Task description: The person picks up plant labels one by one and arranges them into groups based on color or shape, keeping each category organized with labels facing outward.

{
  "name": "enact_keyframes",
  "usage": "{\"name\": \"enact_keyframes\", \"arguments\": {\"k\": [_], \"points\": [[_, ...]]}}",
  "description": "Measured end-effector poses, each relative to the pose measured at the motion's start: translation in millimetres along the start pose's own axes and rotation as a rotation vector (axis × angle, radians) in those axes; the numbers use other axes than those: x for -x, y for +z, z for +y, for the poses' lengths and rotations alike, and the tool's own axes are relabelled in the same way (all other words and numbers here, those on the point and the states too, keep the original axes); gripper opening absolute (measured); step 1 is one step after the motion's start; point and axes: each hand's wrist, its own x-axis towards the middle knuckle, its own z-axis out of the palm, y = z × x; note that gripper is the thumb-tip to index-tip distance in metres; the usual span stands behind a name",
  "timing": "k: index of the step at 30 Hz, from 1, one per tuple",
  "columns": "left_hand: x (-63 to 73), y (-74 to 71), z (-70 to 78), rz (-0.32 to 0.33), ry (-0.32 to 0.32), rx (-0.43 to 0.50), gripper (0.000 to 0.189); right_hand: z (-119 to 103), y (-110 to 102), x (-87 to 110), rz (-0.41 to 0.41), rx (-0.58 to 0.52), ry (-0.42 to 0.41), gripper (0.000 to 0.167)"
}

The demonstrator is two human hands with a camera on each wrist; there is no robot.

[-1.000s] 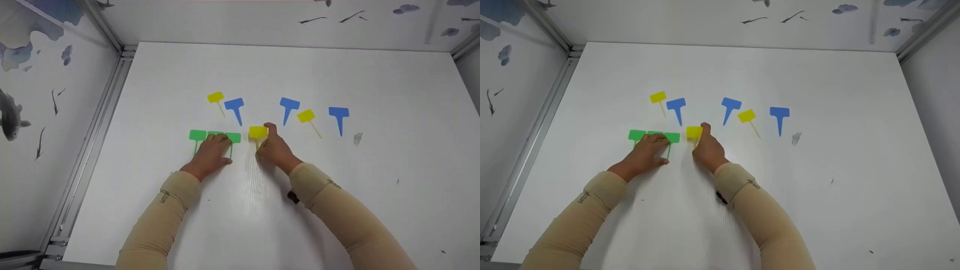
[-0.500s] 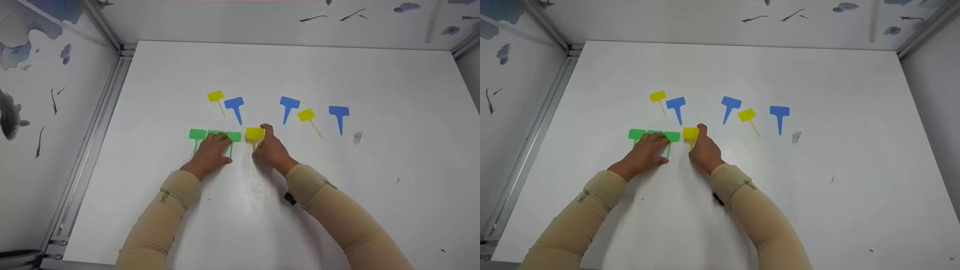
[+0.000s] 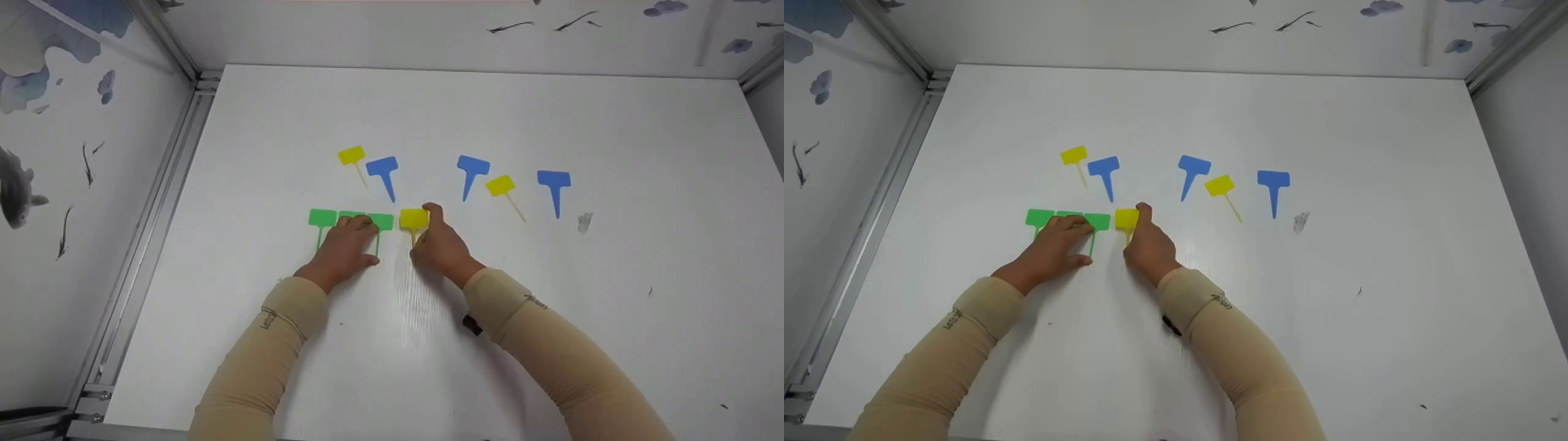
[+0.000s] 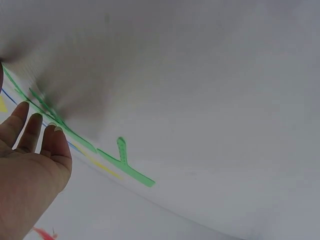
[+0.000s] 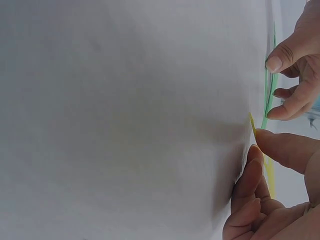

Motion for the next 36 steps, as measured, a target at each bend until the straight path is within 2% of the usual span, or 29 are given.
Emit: {"name": "enact_keyframes", "arguments": {"k": [8,12,21,36], "points": [[-1.5,-3.9,0.2,-0.003,-0.016,0.013,0.061,-2.2,-1.6,-0.5,-0.004,-0.011,0.000,0.074],[-0.6,-4.6,-0.3,0.002,-0.016,0.013,0.060,-3.2,-0.6,-0.9,-0.014,0.006,-0.006,0.070],[0.9,1.4,-1.8,0.015,-0.021,0.024,0.060,-0.7,1.7,-0.3,-0.018,0.010,-0.040,0.079],[1.5,-0.2,0.4,0.008,-0.020,0.053,0.060,-0.3,3.5,-0.9,-0.014,0.040,-0.072,0.079]]}}
